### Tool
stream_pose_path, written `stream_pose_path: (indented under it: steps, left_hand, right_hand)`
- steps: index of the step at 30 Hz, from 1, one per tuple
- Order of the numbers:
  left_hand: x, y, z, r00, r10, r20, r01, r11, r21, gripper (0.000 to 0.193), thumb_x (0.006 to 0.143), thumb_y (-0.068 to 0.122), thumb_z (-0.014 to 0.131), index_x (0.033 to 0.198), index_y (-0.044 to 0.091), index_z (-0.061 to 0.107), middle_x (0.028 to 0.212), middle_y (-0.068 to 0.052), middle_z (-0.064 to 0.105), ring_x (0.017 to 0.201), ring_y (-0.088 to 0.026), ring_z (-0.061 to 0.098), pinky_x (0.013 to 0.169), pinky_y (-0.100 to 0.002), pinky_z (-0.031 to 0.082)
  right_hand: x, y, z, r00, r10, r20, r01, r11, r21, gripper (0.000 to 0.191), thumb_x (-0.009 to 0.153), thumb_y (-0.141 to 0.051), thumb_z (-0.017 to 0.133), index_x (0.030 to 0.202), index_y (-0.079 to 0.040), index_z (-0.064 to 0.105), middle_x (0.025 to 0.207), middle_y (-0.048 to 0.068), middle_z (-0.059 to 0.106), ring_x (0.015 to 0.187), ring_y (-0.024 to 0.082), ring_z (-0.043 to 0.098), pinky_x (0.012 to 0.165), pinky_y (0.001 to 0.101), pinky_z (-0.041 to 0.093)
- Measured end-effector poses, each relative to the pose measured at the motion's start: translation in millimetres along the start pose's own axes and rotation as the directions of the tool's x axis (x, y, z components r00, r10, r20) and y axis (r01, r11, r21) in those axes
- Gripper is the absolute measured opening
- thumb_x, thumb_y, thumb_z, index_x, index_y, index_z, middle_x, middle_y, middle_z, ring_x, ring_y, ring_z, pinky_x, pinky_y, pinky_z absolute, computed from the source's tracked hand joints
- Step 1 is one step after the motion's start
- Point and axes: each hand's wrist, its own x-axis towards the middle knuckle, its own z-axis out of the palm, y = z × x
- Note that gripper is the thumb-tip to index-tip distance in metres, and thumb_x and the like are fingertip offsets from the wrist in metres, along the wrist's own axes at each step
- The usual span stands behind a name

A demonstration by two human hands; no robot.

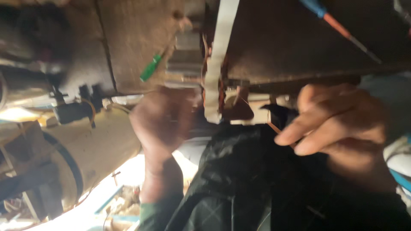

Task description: The person sits at a workbench with a motor armature held in a fixture and fits a long strip of white insulating paper into the armature's slots. They fold and press the paper into each slot by hand and use a blue-handled screwdriver to tuck the paper down between the copper windings, working around the armature.

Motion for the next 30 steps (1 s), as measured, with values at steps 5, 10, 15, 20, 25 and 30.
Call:
stream_pose_path:
  steps: [5,10,15,20,25,30]
  left_hand:
    - [13.2,36.0,10.9,0.840,0.410,0.356,-0.329,0.906,-0.266,0.005,0.097,0.005,0.078,0.097,0.002,0.074,0.080,-0.008,0.072,0.065,-0.011,0.065,0.059,-0.026,0.050]
    - [12.7,-7.6,9.2,0.987,-0.141,0.075,0.125,0.974,0.190,0.006,0.095,0.001,0.080,0.097,0.000,0.075,0.080,-0.008,0.073,0.066,-0.012,0.066,0.060,-0.025,0.050]
    - [-12.2,-6.4,3.0,0.993,-0.116,0.018,0.117,0.976,-0.185,0.002,0.100,0.007,0.075,0.099,0.005,0.075,0.084,-0.009,0.076,0.070,-0.009,0.069,0.059,-0.023,0.054]
    - [3.3,21.9,7.1,0.804,0.468,0.366,-0.348,0.870,-0.349,0.017,0.094,0.020,0.082,0.102,0.005,0.077,0.085,-0.013,0.071,0.084,-0.024,0.073,0.071,-0.036,0.058]
    - [18.4,1.7,7.2,0.967,-0.242,0.083,0.225,0.959,0.175,0.014,0.095,0.015,0.078,0.086,0.005,0.076,0.075,-0.006,0.075,0.064,-0.016,0.070,0.062,-0.032,0.052]
    - [1.1,5.5,5.0,0.999,-0.012,0.033,0.016,0.994,-0.108,0.007,0.103,0.009,0.074,0.096,0.005,0.074,0.091,-0.007,0.076,0.078,-0.016,0.073,0.072,-0.030,0.058]
  right_hand:
    - [37.2,18.7,-4.1,0.986,-0.091,0.137,0.137,0.913,-0.383,0.012,0.098,-0.007,0.062,0.108,-0.005,0.068,0.108,0.015,0.071,0.063,0.005,0.072,0.049,0.0204,0.049]
    - [13.5,63.1,-16.0,0.996,0.006,-0.091,-0.051,0.867,-0.496,0.008,0.105,-0.004,0.054,0.108,-0.003,0.061,0.095,0.013,0.068,0.073,0.015,0.066,0.062,0.0280,0.056]
    - [-22.3,4.3,-5.8,0.964,-0.239,0.115,0.265,0.859,-0.438,0.037,0.091,-0.012,0.067,0.126,-0.019,0.073,0.108,0.012,0.080,0.063,0.006,0.061,0.063,0.0229,0.049]
    - [-6.1,54.0,-25.6,0.973,-0.088,0.211,0.192,0.816,-0.545,0.014,0.098,0.000,0.062,0.109,-0.007,0.066,0.109,0.019,0.081,0.062,0.008,0.071,0.053,0.0220,0.051]
    - [16.8,73.0,-22.7,0.986,-0.009,-0.164,-0.106,0.732,-0.673,0.012,0.104,-0.002,0.059,0.112,-0.006,0.066,0.095,0.009,0.075,0.075,0.018,0.073,0.066,0.0300,0.058]
    - [3.9,-3.7,2.1,0.966,-0.232,0.111,0.257,0.884,-0.391,0.010,0.102,-0.006,0.061,0.109,-0.006,0.068,0.087,0.005,0.073,0.061,0.012,0.062,0.054,0.0295,0.046]
